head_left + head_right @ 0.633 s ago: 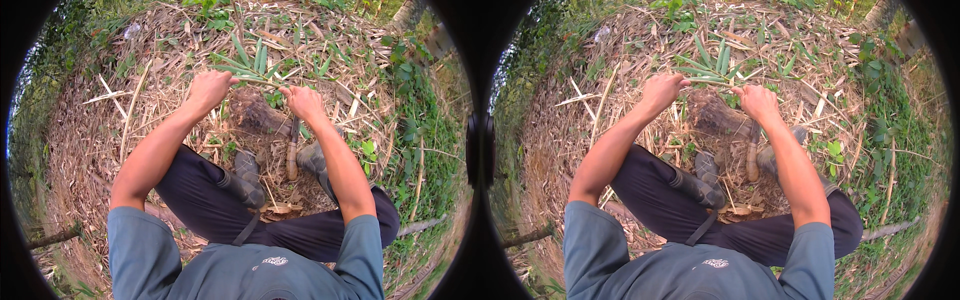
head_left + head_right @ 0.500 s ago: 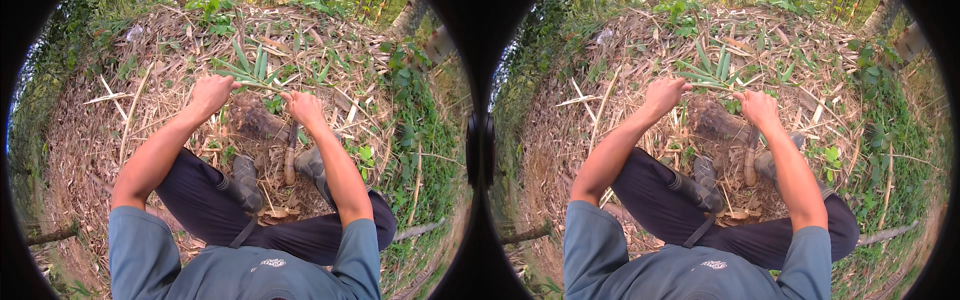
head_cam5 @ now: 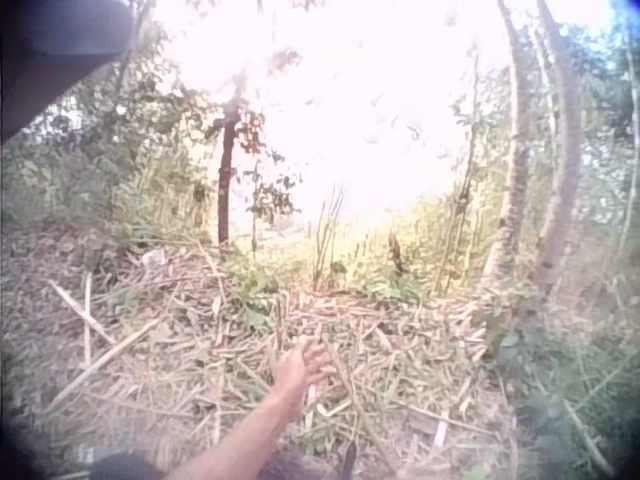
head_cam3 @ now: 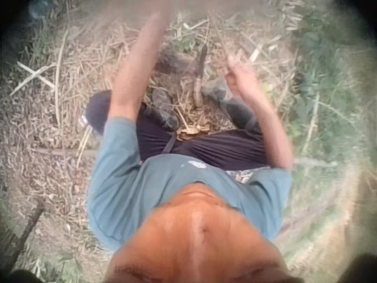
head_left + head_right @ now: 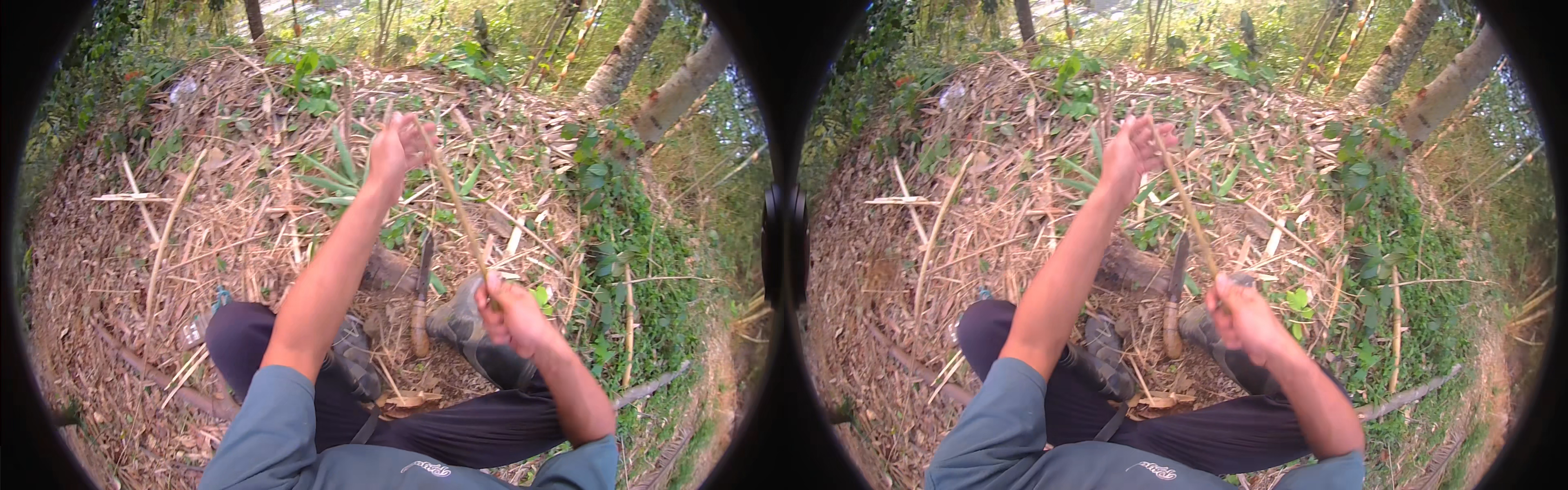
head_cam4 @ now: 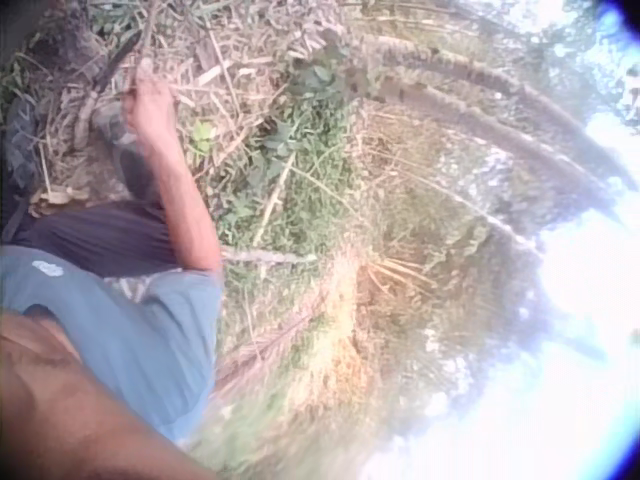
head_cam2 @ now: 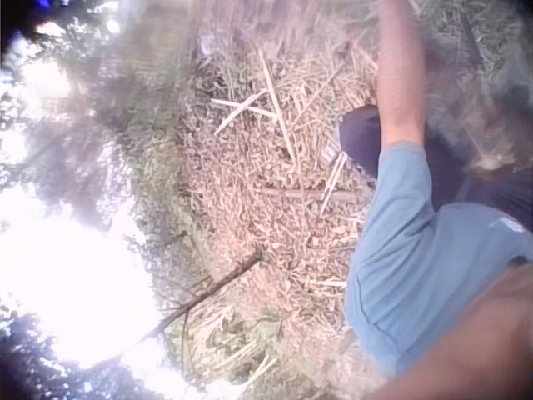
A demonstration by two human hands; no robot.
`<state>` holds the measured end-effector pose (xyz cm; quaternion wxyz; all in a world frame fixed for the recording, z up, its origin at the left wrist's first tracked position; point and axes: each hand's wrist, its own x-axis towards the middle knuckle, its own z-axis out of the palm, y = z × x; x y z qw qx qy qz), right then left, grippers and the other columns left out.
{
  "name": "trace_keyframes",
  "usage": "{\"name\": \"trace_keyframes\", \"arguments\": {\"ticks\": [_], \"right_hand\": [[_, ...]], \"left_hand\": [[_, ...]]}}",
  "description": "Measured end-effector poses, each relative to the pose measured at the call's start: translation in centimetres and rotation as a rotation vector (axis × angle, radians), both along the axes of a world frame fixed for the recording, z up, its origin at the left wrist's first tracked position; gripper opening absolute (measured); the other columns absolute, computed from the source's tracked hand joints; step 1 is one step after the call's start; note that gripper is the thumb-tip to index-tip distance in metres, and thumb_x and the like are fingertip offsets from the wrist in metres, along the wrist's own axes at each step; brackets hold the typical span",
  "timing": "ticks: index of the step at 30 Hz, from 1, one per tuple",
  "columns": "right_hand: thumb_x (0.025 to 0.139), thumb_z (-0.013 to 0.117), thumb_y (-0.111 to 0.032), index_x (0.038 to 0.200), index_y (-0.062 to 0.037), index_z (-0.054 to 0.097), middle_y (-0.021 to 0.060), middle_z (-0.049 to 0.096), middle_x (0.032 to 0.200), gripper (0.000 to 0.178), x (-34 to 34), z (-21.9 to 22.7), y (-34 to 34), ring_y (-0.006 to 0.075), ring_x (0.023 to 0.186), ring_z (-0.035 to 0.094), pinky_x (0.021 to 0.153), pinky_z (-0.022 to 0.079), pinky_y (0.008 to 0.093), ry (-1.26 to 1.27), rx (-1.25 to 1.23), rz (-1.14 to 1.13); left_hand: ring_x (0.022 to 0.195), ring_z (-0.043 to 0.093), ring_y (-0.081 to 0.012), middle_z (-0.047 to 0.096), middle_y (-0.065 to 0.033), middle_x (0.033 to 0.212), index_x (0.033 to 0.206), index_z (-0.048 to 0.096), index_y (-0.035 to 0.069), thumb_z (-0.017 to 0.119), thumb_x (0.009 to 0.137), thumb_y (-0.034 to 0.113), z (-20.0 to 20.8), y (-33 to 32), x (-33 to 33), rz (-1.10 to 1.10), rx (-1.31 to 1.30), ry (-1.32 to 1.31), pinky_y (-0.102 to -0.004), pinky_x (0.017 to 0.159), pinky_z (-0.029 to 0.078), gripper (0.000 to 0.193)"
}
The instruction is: The person uses a large knife to split a bamboo stalk into thin strips. They hold the bamboo steady with one hand and repeatedly strike it with the knife to separate the layers, then pull apart the resulting strips.
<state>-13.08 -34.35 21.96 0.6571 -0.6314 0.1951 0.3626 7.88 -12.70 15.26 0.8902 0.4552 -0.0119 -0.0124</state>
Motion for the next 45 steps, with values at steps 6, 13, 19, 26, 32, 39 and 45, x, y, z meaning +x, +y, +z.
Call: {"name": "trace_keyframes", "arguments": {"ticks": [6, 13, 19, 26, 32, 39, 45], "right_hand": [[0.108, 0.041, -0.040, 0.098, -0.0105, 0.054, -0.0034, 0.036, 0.060, 0.034, -4.0, -5.2, -1.1, 0.0077, 0.049, 0.032, 0.045, 0.029, 0.0236, -0.028, 0.192, -0.164], [0.107, 0.049, -0.032, 0.098, -0.0044, 0.061, -0.0012, 0.052, 0.068, 0.031, -1.5, -10.9, -1.2, 0.0073, 0.063, 0.047, 0.060, 0.041, 0.0238, -0.529, -0.240, -0.092], [0.107, 0.041, -0.044, 0.096, -0.0032, 0.058, -0.0019, 0.046, 0.068, 0.046, -1.2, -12.2, -2.1, 0.0063, 0.061, 0.037, 0.056, 0.031, 0.0222, -0.637, -0.326, 0.031], [0.107, 0.039, -0.046, 0.086, -0.0068, 0.048, -0.0035, 0.041, 0.068, 0.045, -1.9, -14.5, -2.2, 0.0065, 0.062, 0.038, 0.056, 0.031, 0.0232, -0.717, -0.178, 0.010], [0.108, 0.036, -0.047, 0.072, -0.0093, 0.042, -0.0050, 0.038, 0.065, 0.052, -1.7, -14.1, 2.4, 0.0076, 0.060, 0.035, 0.054, 0.031, 0.0259, -0.470, -0.121, -0.095], [0.106, 0.040, -0.048, 0.075, 0.0015, 0.052, 0.0129, 0.041, 0.054, 0.060, 0.7, -13.0, 6.3, 0.0230, 0.050, 0.046, 0.051, 0.036, 0.0418, -0.716, -0.793, 0.014], [0.104, 0.041, -0.046, 0.093, -0.0035, 0.068, 0.0276, 0.061, 0.069, 0.052, 3.1, -13.4, 6.6, 0.0519, 0.072, 0.060, 0.065, 0.047, 0.0566, -0.736, -0.941, 0.027]], "left_hand": [[0.092, 0.071, -0.0252, 0.070, -0.0189, 0.114, 0.133, 0.046, -0.001, 0.030, 0.107, 0.030, -1.2, -5.0, -2.9, -0.166, -0.149, 0.037, -0.0373, 0.078, 0.057, 0.044], [0.091, 0.072, -0.0265, 0.069, -0.0214, 0.114, 0.129, 0.054, -0.002, 0.036, 0.103, 0.026, 1.2, -2.7, -2.8, -0.303, -0.418, -0.215, -0.0367, 0.076, 0.060, 0.042], [0.084, 0.073, -0.0287, 0.070, -0.0247, 0.104, 0.125, 0.054, -0.005, 0.041, 0.101, 0.025, 2.2, -3.2, -4.3, -0.340, -0.398, -0.337, -0.0388, 0.074, 0.060, 0.041], [0.067, 0.068, -0.0243, 0.068, -0.0162, 0.086, 0.113, 0.056, 0.000, 0.040, 0.102, 0.024, 3.7, -3.6, -5.2, -0.271, -0.460, -0.332, -0.0347, 0.064, 0.058, 0.031], [0.044, 0.036, -0.0108, 0.042, -0.0001, 0.059, 0.085, 0.044, 0.011, 0.035, 0.103, 0.028, 2.2, -2.3, -3.5, -0.113, -0.536, -0.125, -0.0267, 0.040, 0.032, 0.026], [0.040, 0.027, -0.0084, 0.030, 0.0038, 0.052, 0.073, 0.036, 0.014, 0.040, 0.103, 0.031, -1.3, 0.3, -2.1, 0.458, -0.267, -0.012, -0.0273, 0.036, 0.020, 0.035], [0.042, 0.030, -0.0035, 0.034, 0.0067, 0.055, 0.073, 0.039, 0.013, 0.048, 0.103, 0.024, -0.3, 0.0, -2.3, 0.724, -0.189, -0.176, -0.0224, 0.036, 0.023, 0.033]]}}
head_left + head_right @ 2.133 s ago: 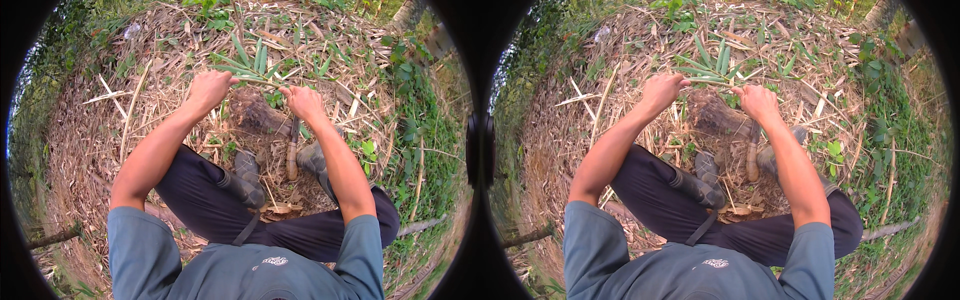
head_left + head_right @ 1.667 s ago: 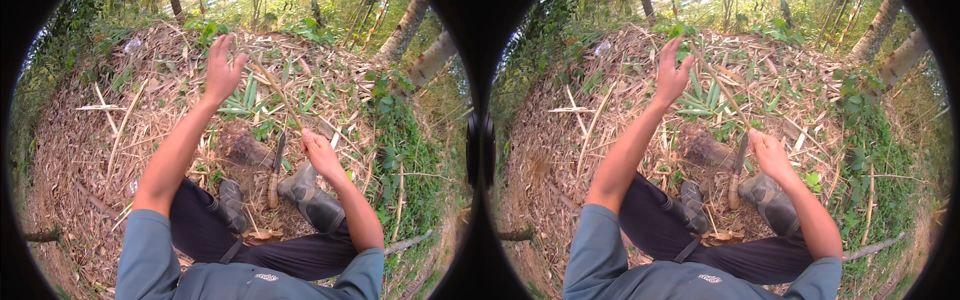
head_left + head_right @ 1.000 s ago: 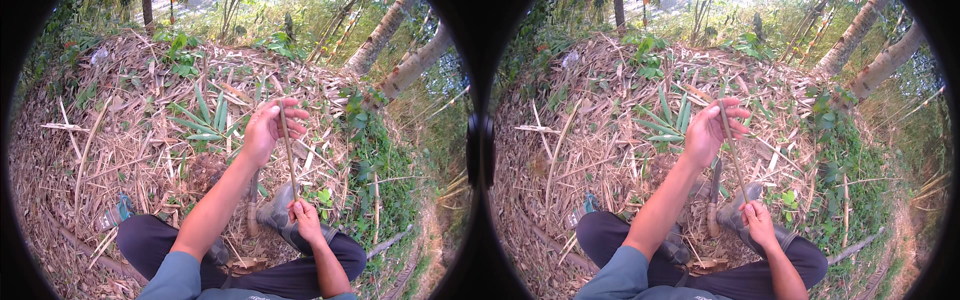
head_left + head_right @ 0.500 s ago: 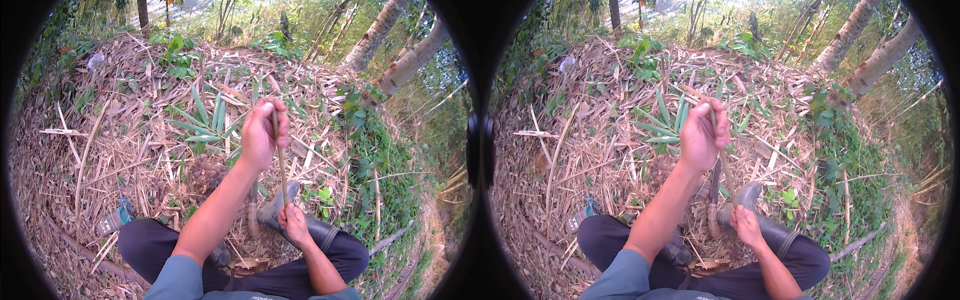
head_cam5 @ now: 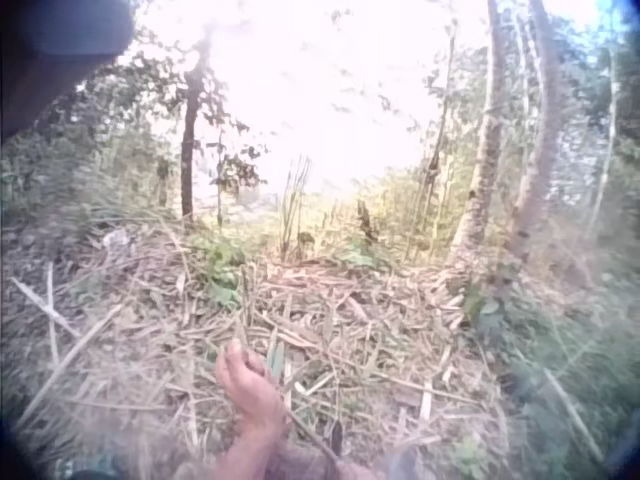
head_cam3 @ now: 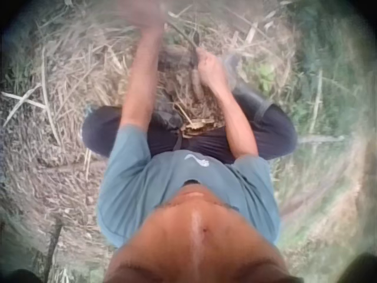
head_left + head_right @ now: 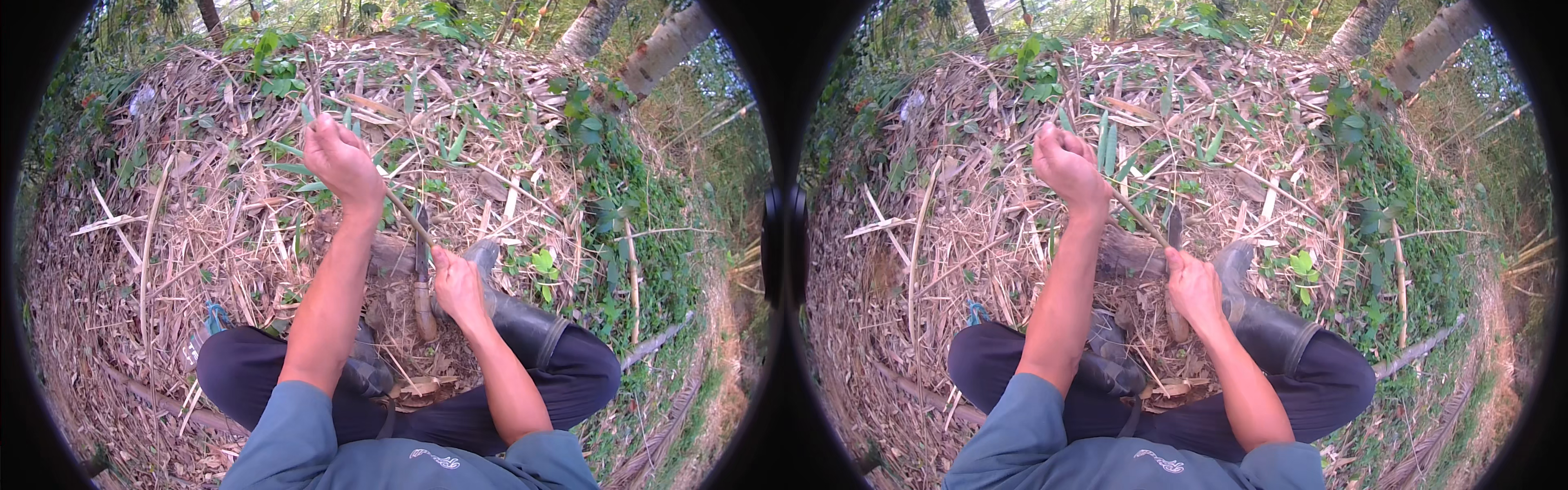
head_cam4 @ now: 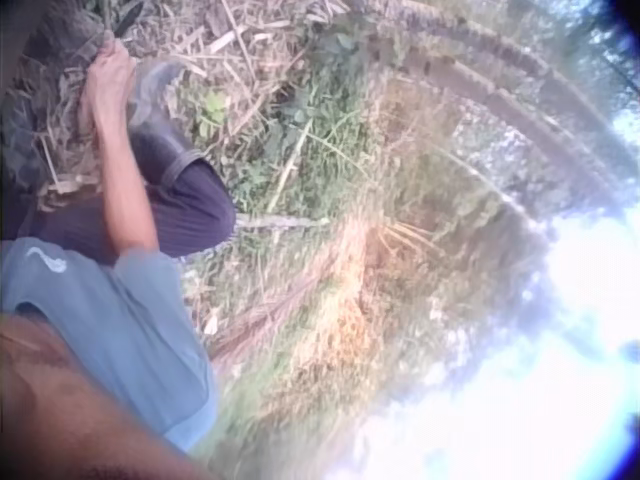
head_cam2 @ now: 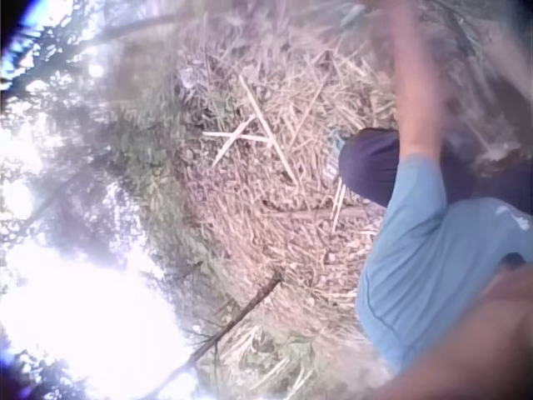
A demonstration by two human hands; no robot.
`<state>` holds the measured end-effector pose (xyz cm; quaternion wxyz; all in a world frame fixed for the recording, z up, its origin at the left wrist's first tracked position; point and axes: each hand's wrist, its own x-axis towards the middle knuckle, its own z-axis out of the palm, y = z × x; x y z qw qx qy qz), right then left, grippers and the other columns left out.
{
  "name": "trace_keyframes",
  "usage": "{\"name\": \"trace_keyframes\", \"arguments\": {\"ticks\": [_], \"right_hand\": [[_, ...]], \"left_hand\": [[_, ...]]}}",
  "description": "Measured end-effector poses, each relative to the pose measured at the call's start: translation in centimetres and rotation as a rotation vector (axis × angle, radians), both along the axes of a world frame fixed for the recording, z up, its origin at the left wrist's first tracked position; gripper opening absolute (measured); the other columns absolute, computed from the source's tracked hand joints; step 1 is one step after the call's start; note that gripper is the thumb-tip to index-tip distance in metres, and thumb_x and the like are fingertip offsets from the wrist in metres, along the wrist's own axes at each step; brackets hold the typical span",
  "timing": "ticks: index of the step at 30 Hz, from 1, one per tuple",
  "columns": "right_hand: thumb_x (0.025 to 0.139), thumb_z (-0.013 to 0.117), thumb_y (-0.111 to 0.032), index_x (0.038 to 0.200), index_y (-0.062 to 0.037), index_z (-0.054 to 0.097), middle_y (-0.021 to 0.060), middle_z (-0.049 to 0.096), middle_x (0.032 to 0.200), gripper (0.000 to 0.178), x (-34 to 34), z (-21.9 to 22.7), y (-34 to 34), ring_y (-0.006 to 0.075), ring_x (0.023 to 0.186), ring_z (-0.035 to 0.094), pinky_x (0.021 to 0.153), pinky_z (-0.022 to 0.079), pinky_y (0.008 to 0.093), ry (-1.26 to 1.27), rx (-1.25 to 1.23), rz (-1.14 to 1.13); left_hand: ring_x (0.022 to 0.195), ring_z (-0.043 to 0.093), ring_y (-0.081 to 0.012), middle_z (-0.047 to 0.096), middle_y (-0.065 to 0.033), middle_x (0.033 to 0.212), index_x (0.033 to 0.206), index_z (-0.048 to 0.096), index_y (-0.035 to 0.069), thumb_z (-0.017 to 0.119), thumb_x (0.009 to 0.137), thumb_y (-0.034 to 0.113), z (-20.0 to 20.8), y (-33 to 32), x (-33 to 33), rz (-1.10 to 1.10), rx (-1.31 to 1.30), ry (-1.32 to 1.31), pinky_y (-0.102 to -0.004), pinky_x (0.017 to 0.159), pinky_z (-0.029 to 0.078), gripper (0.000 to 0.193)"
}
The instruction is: The person uses a large knife to split a bamboo stalk into thin strips. They hold the bamboo steady with one hand and repeatedly strike it with the knife to separate the layers, then pull apart the resulting strips.
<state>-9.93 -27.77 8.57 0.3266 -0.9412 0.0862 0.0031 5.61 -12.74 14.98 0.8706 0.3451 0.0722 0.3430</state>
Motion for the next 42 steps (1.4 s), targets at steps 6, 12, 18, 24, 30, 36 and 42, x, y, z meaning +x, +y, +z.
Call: {"name": "trace_keyframes", "arguments": {"ticks": [6, 12, 18, 24, 30, 36, 42], "right_hand": [[0.103, 0.041, -0.051, 0.096, -0.0062, 0.072, 0.0274, 0.061, 0.067, 0.055, 2.7, -0.6, 1.7, 0.0509, 0.072, 0.062, 0.064, 0.048, 0.0548, -0.007, 0.101, 0.015], [0.103, 0.043, -0.052, 0.089, -0.0044, 0.072, 0.0266, 0.060, 0.064, 0.057, 3.6, -0.9, 3.9, 0.0489, 0.069, 0.062, 0.062, 0.047, 0.0546, 0.008, 0.135, 0.027], [0.102, 0.051, -0.045, 0.079, 0.0005, 0.065, 0.0144, 0.051, 0.056, 0.053, 0.5, 5.7, 6.1, 0.0275, 0.052, 0.050, 0.056, 0.043, 0.0422, 0.096, 0.128, 0.341], [0.103, 0.054, -0.032, 0.098, -0.0003, 0.067, -0.0019, 0.049, 0.061, 0.035, 1.1, 7.6, 7.8, 0.0084, 0.057, 0.047, 0.055, 0.041, 0.0297, 0.210, 0.552, 0.419], [0.105, 0.053, -0.028, 0.098, -0.0026, 0.065, -0.0087, 0.038, 0.060, 0.029, 2.7, 7.9, 6.8, 0.0024, 0.051, 0.030, 0.045, 0.023, 0.0211, 0.431, 0.892, 0.331], [0.106, 0.050, -0.027, 0.092, -0.0051, 0.060, -0.0082, 0.034, 0.055, 0.028, 2.2, 6.8, 7.7, 0.0038, 0.043, 0.023, 0.040, 0.019, 0.0243, 0.516, 1.191, 0.176], [0.105, 0.053, -0.026, 0.091, -0.0067, 0.061, -0.0088, 0.035, 0.055, 0.025, 0.8, 5.8, 10.1, 0.0027, 0.042, 0.025, 0.039, 0.020, 0.0220, 0.472, 1.328, 0.052]], "left_hand": [[0.041, 0.028, -0.0055, 0.033, 0.0045, 0.054, 0.072, 0.038, 0.013, 0.047, 0.101, 0.021, 1.6, 1.8, 0.3, 0.157, 0.110, -0.095, -0.0243, 0.036, 0.022, 0.031], [0.042, 0.026, -0.0088, 0.030, 0.0027, 0.054, 0.070, 0.033, 0.014, 0.045, 0.101, 0.023, 1.4, 4.0, 1.0, 0.141, 0.063, -0.054, -0.0270, 0.039, 0.022, 0.035], [0.049, 0.035, -0.0161, 0.030, 0.0003, 0.055, 0.072, 0.033, 0.014, 0.038, 0.103, 0.029, -0.6, 11.3, 3.5, -0.272, -0.020, 0.225, -0.0308, 0.048, 0.033, 0.034], [0.045, 0.033, -0.0144, 0.032, 0.0003, 0.055, 0.070, 0.034, 0.016, 0.036, 0.102, 0.029, -4.8, 15.2, 5.1, -0.435, -0.295, 0.225, -0.0294, 0.041, 0.028, 0.034], [0.043, 0.029, -0.0127, 0.034, 0.0010, 0.056, 0.070, 0.036, 0.016, 0.039, 0.094, 0.026, -5.0, 14.7, 4.6, -0.099, -0.340, 0.264, -0.0301, 0.041, 0.024, 0.026], [0.044, 0.032, -0.0131, 0.036, 0.0007, 0.057, 0.070, 0.038, 0.015, 0.041, 0.093, 0.023, -5.2, 13.4, 4.6, 0.100, -0.333, 0.413, -0.0299, 0.042, 0.025, 0.025], [0.045, 0.038, -0.0148, 0.042, -0.0029, 0.057, 0.072, 0.043, 0.010, 0.040, 0.096, 0.025, -5.4, 13.5, 4.3, 0.130, -0.266, 0.454, -0.0298, 0.042, 0.030, 0.029]]}}
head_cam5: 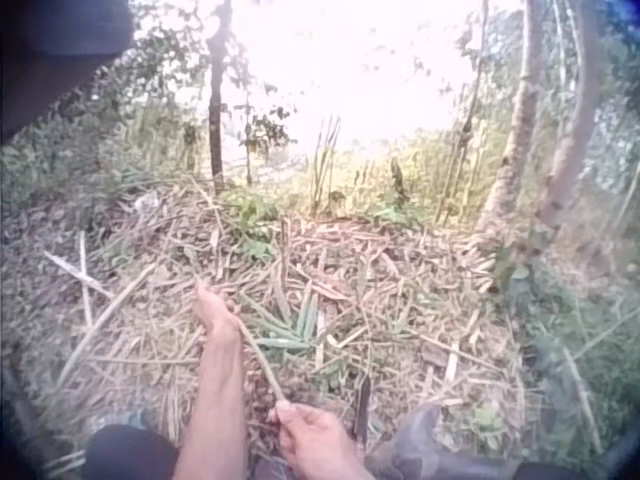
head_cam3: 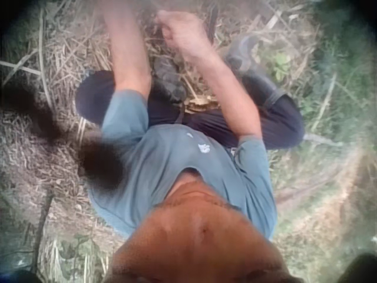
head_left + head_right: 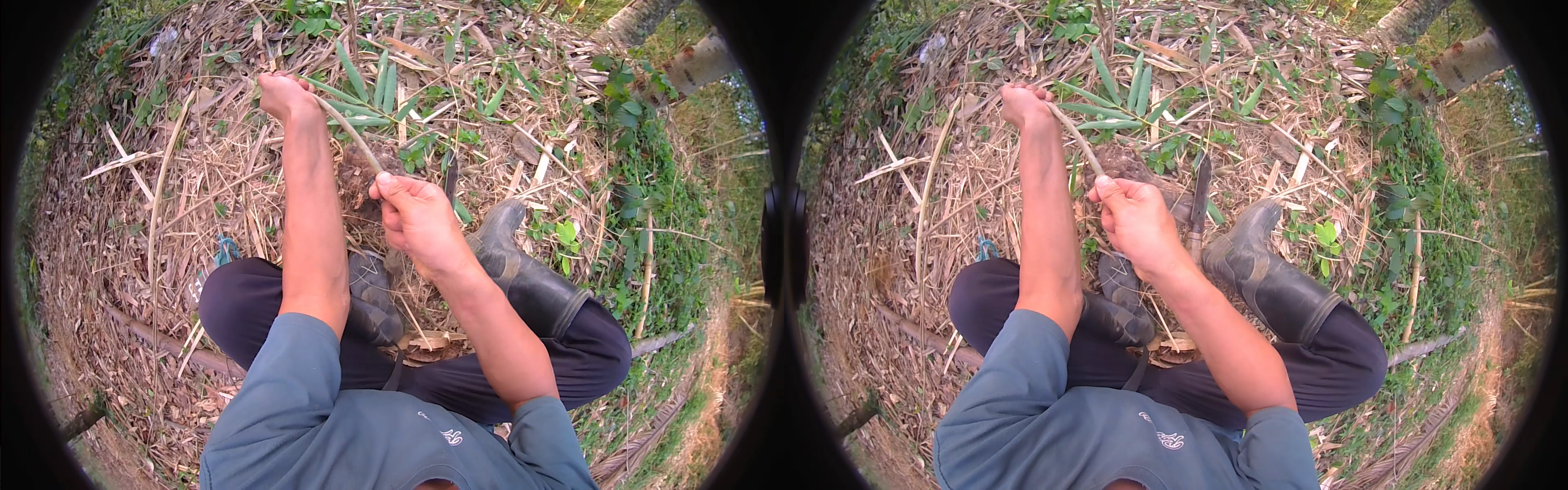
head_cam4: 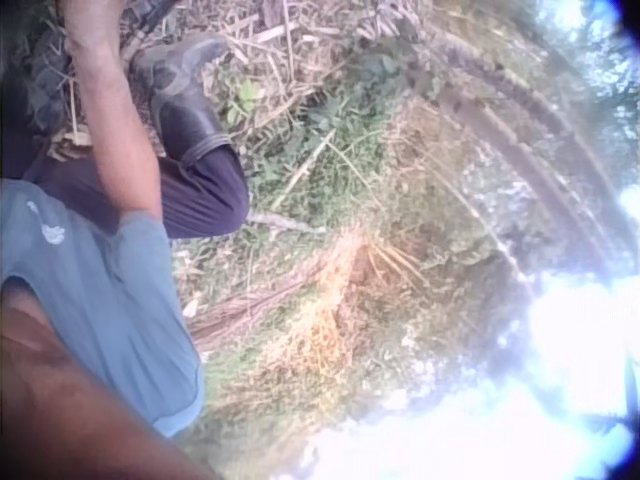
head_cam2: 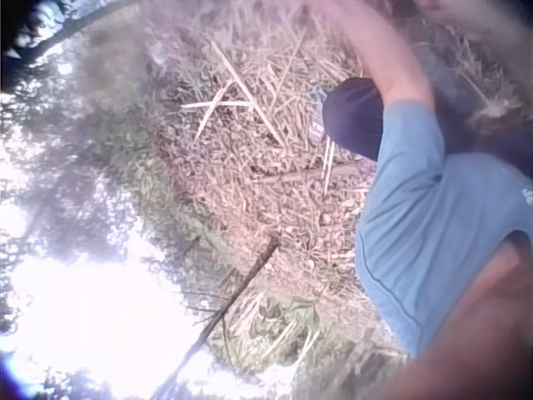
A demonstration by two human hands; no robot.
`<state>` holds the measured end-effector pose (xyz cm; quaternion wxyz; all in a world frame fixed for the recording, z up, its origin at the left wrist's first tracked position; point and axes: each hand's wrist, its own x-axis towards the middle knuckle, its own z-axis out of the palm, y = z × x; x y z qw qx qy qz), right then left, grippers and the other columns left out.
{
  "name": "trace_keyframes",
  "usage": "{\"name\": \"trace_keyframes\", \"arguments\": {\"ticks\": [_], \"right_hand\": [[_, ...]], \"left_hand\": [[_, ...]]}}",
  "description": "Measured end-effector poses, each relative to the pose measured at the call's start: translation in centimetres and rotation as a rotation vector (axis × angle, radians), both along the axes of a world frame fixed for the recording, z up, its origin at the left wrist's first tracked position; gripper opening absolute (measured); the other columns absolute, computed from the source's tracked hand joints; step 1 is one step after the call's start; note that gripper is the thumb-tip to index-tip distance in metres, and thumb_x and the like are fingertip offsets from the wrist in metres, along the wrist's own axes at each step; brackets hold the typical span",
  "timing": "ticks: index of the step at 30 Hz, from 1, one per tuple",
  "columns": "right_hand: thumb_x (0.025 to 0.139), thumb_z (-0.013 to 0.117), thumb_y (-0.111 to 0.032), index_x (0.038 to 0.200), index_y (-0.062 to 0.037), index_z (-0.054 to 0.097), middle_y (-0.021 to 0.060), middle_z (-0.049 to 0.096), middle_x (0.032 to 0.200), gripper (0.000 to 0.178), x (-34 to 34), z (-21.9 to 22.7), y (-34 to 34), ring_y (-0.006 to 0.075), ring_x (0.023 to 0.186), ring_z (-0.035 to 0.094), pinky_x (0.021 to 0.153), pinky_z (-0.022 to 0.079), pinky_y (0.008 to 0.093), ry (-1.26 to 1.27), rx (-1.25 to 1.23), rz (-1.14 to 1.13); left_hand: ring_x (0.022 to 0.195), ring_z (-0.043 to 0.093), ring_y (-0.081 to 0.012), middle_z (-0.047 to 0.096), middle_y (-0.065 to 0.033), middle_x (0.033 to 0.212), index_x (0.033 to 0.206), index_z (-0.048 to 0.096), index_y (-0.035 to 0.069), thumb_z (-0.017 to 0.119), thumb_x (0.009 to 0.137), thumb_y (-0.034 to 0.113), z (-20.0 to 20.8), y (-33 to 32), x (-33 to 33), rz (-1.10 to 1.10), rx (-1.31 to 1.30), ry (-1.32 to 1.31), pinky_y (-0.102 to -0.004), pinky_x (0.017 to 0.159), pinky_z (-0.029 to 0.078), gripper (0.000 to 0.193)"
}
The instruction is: The person uses a large knife to split a bamboo stalk into thin strips. They hold the bamboo steady with one hand and repeatedly strike it with the knife to separate the layers, then pull apart the resulting strips.
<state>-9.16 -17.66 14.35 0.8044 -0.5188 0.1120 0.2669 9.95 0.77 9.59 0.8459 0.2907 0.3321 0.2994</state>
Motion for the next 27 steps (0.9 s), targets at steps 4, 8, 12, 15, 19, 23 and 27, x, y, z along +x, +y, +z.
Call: {"name": "trace_keyframes", "arguments": {"ticks": [4, 8, 12, 15, 19, 23, 27], "right_hand": [[0.105, 0.053, -0.026, 0.091, -0.0069, 0.061, -0.0086, 0.036, 0.055, 0.025, -0.2, 0.2, 1.0, 0.0025, 0.042, 0.025, 0.038, 0.019, 0.0221, 0.021, 0.013, -0.034], [0.105, 0.054, -0.026, 0.091, -0.0068, 0.061, -0.0081, 0.037, 0.056, 0.024, -0.5, 0.0, 1.5, 0.0023, 0.043, 0.026, 0.039, 0.020, 0.0222, 0.013, 0.013, -0.054], [0.104, 0.055, -0.026, 0.091, -0.0067, 0.062, -0.0077, 0.039, 0.057, 0.024, -0.8, -0.2, 2.3, 0.0022, 0.043, 0.027, 0.039, 0.020, 0.0219, 0.015, 0.037, -0.086], [0.104, 0.055, -0.026, 0.091, -0.0043, 0.064, -0.0063, 0.046, 0.059, 0.027, -0.8, -0.5, 2.3, 0.0026, 0.048, 0.035, 0.041, 0.027, 0.0218, 0.022, 0.059, -0.080], [0.104, 0.055, -0.026, 0.090, -0.0043, 0.064, -0.0066, 0.045, 0.059, 0.028, -1.1, -0.6, 2.8, 0.0024, 0.047, 0.034, 0.041, 0.026, 0.0224, 0.002, 0.020, -0.102], [0.104, 0.054, -0.026, 0.092, -0.0054, 0.061, -0.0072, 0.040, 0.057, 0.025, -0.9, -0.5, 2.7, 0.0022, 0.044, 0.029, 0.039, 0.022, 0.0224, 0.022, 0.038, -0.069], [0.106, 0.049, -0.024, 0.100, -0.0042, 0.057, -0.0072, 0.034, 0.054, 0.023, -0.6, 0.7, 2.2, 0.0030, 0.041, 0.028, 0.037, 0.021, 0.0230, 0.085, 0.134, 0.015]], "left_hand": [[0.044, 0.037, -0.0139, 0.041, -0.0023, 0.057, 0.072, 0.043, 0.010, 0.040, 0.095, 0.023, -0.5, 0.7, 0.6, 0.035, 0.021, 0.001, -0.0301, 0.041, 0.030, 0.026], [0.045, 0.034, -0.0123, 0.040, -0.0004, 0.058, 0.075, 0.043, 0.011, 0.043, 0.091, 0.020, -0.8, 0.8, 0.7, 0.059, 0.024, -0.043, -0.0300, 0.040, 0.028, 0.018], [0.046, 0.035, -0.0127, 0.041, -0.0011, 0.060, 0.078, 0.044, 0.011, 0.044, 0.091, 0.019, -1.0, 1.2, 0.8, 0.062, 0.053, -0.026, -0.0304, 0.042, 0.030, 0.016], [0.044, 0.040, -0.0164, 0.043, -0.0037, 0.057, 0.071, 0.043, 0.008, 0.042, 0.098, 0.024, -1.1, 1.5, 0.8, 0.067, 0.073, -0.014, -0.0313, 0.043, 0.034, 0.031], [0.046, 0.035, -0.0128, 0.040, -0.0009, 0.060, 0.078, 0.044, 0.011, 0.043, 0.091, 0.020, -0.5, 1.0, 0.4, 0.077, 0.068, -0.017, -0.0310, 0.043, 0.030, 0.016], [0.045, 0.036, -0.0122, 0.040, 0.0013, 0.057, 0.079, 0.045, 0.011, 0.041, 0.092, 0.023, -0.8, 1.6, 0.5, -0.014, 0.028, -0.001, -0.0299, 0.043, 0.029, 0.019], [0.045, 0.039, -0.0119, 0.042, 0.0021, 0.056, 0.080, 0.049, 0.009, 0.033, 0.094, 0.029, -4.3, 1.3, 2.2, -0.459, -0.264, -0.188, -0.0285, 0.043, 0.029, 0.029]]}}
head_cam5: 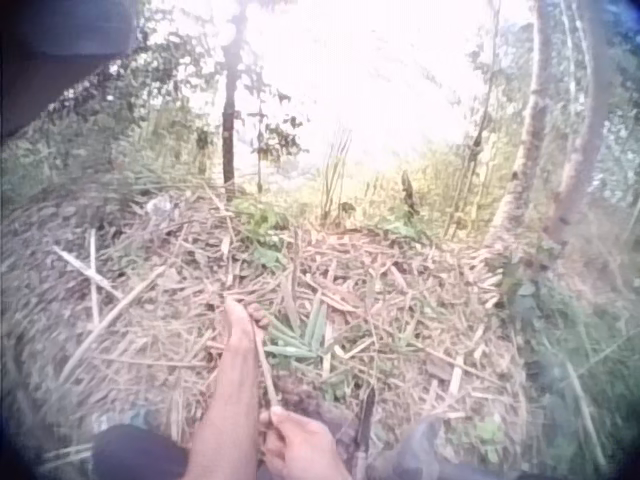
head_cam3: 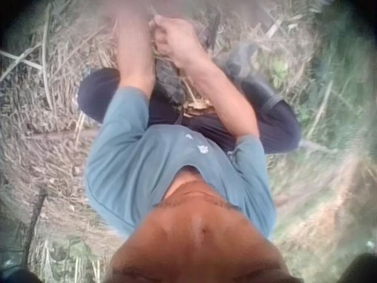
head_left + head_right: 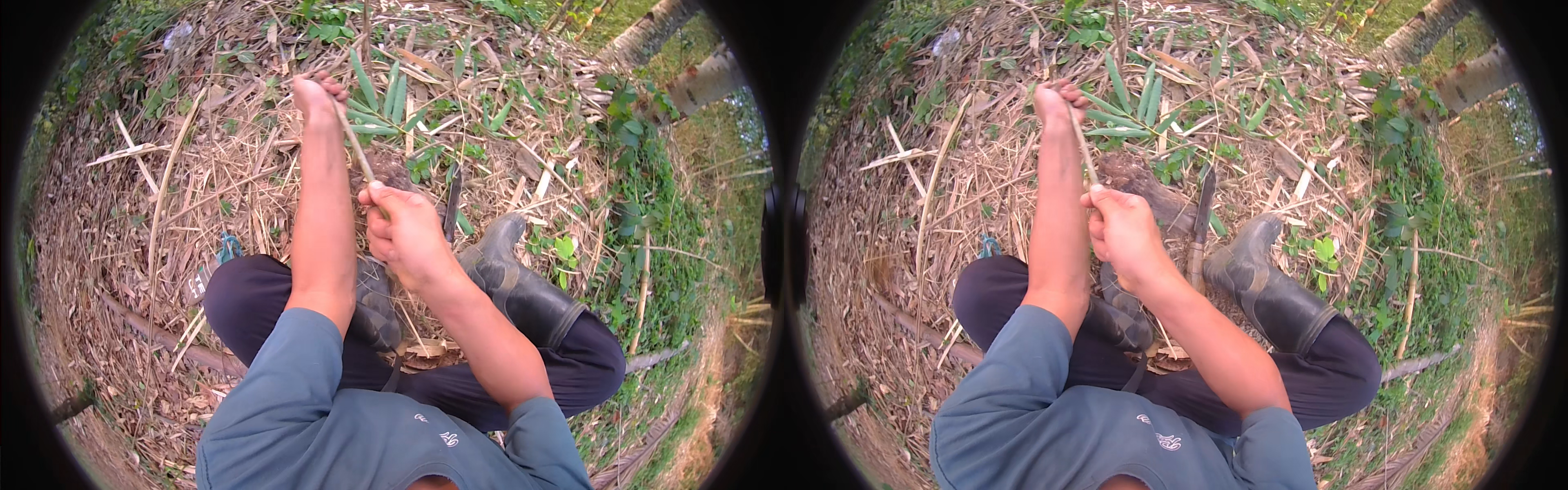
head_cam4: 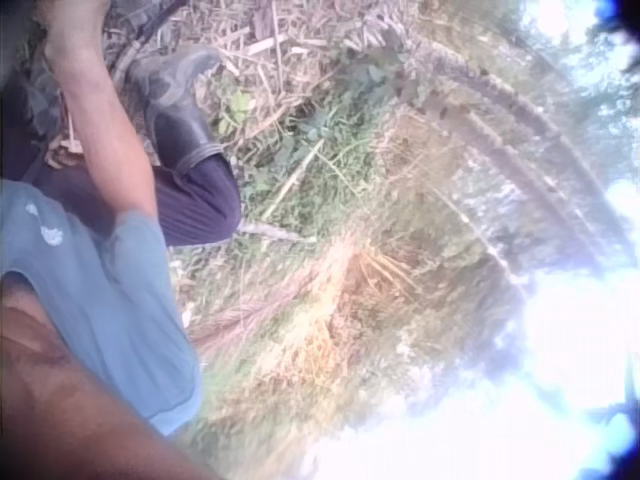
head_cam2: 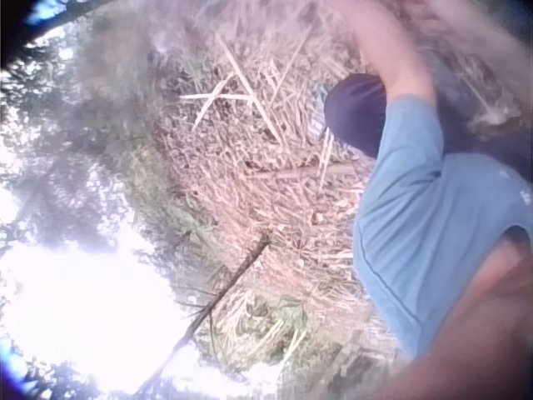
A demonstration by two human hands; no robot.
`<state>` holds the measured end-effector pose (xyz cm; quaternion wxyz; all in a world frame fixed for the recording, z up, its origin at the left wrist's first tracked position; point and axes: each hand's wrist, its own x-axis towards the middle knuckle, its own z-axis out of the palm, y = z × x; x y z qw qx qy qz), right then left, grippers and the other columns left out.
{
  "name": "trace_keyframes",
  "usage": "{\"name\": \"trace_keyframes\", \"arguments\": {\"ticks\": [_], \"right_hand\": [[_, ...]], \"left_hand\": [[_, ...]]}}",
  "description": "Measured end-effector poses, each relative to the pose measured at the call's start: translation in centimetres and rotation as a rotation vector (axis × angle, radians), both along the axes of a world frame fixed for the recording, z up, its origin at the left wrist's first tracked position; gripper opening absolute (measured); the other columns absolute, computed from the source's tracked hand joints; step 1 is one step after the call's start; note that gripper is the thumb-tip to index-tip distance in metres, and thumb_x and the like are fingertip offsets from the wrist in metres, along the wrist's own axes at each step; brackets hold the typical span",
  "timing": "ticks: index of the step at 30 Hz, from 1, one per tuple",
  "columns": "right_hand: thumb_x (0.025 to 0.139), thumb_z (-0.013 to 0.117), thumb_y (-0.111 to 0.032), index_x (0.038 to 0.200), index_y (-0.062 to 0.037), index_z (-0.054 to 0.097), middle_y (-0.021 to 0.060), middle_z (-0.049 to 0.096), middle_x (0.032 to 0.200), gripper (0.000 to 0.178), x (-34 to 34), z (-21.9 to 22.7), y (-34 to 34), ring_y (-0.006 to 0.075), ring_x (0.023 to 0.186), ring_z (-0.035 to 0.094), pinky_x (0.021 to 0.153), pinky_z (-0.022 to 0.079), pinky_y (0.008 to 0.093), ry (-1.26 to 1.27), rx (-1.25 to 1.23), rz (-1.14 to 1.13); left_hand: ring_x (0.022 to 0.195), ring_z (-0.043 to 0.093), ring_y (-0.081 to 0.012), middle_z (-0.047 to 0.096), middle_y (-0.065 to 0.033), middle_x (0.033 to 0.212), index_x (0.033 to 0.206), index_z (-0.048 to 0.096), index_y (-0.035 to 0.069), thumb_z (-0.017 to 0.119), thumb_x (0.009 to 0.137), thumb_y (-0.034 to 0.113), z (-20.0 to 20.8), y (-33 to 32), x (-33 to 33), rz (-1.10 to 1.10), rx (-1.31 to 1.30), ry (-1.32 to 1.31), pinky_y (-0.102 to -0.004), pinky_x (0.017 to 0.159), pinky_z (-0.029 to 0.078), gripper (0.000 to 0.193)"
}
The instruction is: The person uses a large knife to split a bamboo stalk into thin strips. They hold the bamboo steady with one hand and repeatedly strike it with the knife to separate the layers, then pull apart the resulting strips.
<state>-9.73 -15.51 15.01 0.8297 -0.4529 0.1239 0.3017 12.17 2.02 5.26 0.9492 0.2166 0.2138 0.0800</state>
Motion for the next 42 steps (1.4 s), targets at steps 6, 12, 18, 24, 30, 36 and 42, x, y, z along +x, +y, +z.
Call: {"name": "trace_keyframes", "arguments": {"ticks": [6, 12, 18, 24, 30, 36, 42], "right_hand": [[0.108, 0.038, -0.025, 0.110, -0.0016, 0.054, -0.0089, 0.033, 0.055, 0.028, 4.0, 3.5, -1.3, 0.0046, 0.039, 0.030, 0.037, 0.025, 0.0221, 0.157, 0.246, -0.043], [0.108, 0.036, -0.025, 0.115, -0.0002, 0.054, -0.0093, 0.035, 0.054, 0.031, 6.0, 4.6, -2.3, 0.0032, 0.039, 0.031, 0.037, 0.025, 0.0211, 0.168, 0.299, -0.013], [0.107, 0.040, -0.025, 0.115, 0.0015, 0.057, -0.0080, 0.039, 0.058, 0.033, 5.5, 4.0, -0.6, 0.0034, 0.043, 0.033, 0.039, 0.027, 0.0208, 0.034, -0.052, 0.062], [0.105, 0.045, -0.034, 0.099, -0.0026, 0.067, 0.0079, 0.063, 0.073, 0.039, 5.7, 0.6, -0.6, 0.0246, 0.064, 0.059, 0.061, 0.047, 0.0393, -0.619, -1.119, 0.333], [0.104, 0.041, -0.040, 0.094, -0.0011, 0.065, 0.0253, 0.069, 0.089, 0.047, 7.3, -1.2, -2.3, 0.0455, 0.090, 0.066, 0.079, 0.050, 0.0565, -0.745, -1.423, 0.290], [0.101, 0.046, -0.024, 0.100, -0.0124, 0.066, 0.0095, 0.067, 0.071, 0.023, 9.1, -5.9, -5.1, 0.0278, 0.065, 0.069, 0.053, 0.054, 0.0422, -1.392, -1.702, 0.076], [0.105, 0.038, -0.046, 0.090, -0.0021, 0.064, 0.0215, 0.067, 0.075, 0.053, 9.3, -5.0, -4.7, 0.0391, 0.073, 0.070, 0.067, 0.054, 0.0508, -1.038, -1.496, 0.116]], "left_hand": [[0.067, 0.062, -0.0202, 0.066, -0.0094, 0.079, 0.110, 0.062, -0.003, 0.031, 0.096, 0.027, -0.3, -2.5, 0.6, -0.159, 0.034, -0.021, -0.0350, 0.062, 0.054, 0.045], [0.085, 0.068, -0.0231, 0.071, -0.0149, 0.100, 0.115, 0.059, -0.004, 0.034, 0.101, 0.027, 0.1, -2.2, 0.2, -0.260, 0.147, -0.160, -0.0358, 0.076, 0.058, 0.043], [0.059, 0.054, -0.0139, 0.058, -0.0018, 0.072, 0.108, 0.059, 0.000, 0.035, 0.101, 0.027, 1.0, -2.9, 0.3, -0.271, 0.065, -0.176, -0.0257, 0.054, 0.047, 0.037], [0.045, 0.033, -0.0098, 0.041, 0.0019, 0.059, 0.084, 0.045, 0.011, 0.038, 0.102, 0.025, 2.2, -1.3, -0.6, 0.111, 0.246, -0.030, -0.0265, 0.041, 0.030, 0.024], [0.042, 0.032, -0.0139, 0.038, -0.0014, 0.057, 0.076, 0.038, 0.014, 0.036, 0.102, 0.029, 4.7, -2.0, -1.3, 0.282, 0.266, -0.057, -0.0309, 0.038, 0.027, 0.030], [0.050, 0.051, -0.0198, 0.052, -0.0061, 0.063, 0.076, 0.046, 0.009, 0.050, 0.096, 0.023, 4.3, -2.2, 0.3, 0.614, 0.443, 0.131, -0.0371, 0.045, 0.043, 0.025], [0.046, 0.049, -0.0196, 0.051, -0.0060, 0.063, 0.074, 0.047, 0.007, 0.055, 0.090, 0.015, 8.7, -3.2, -2.3, 0.797, 0.325, 0.070, -0.0359, 0.043, 0.048, 0.019]]}}
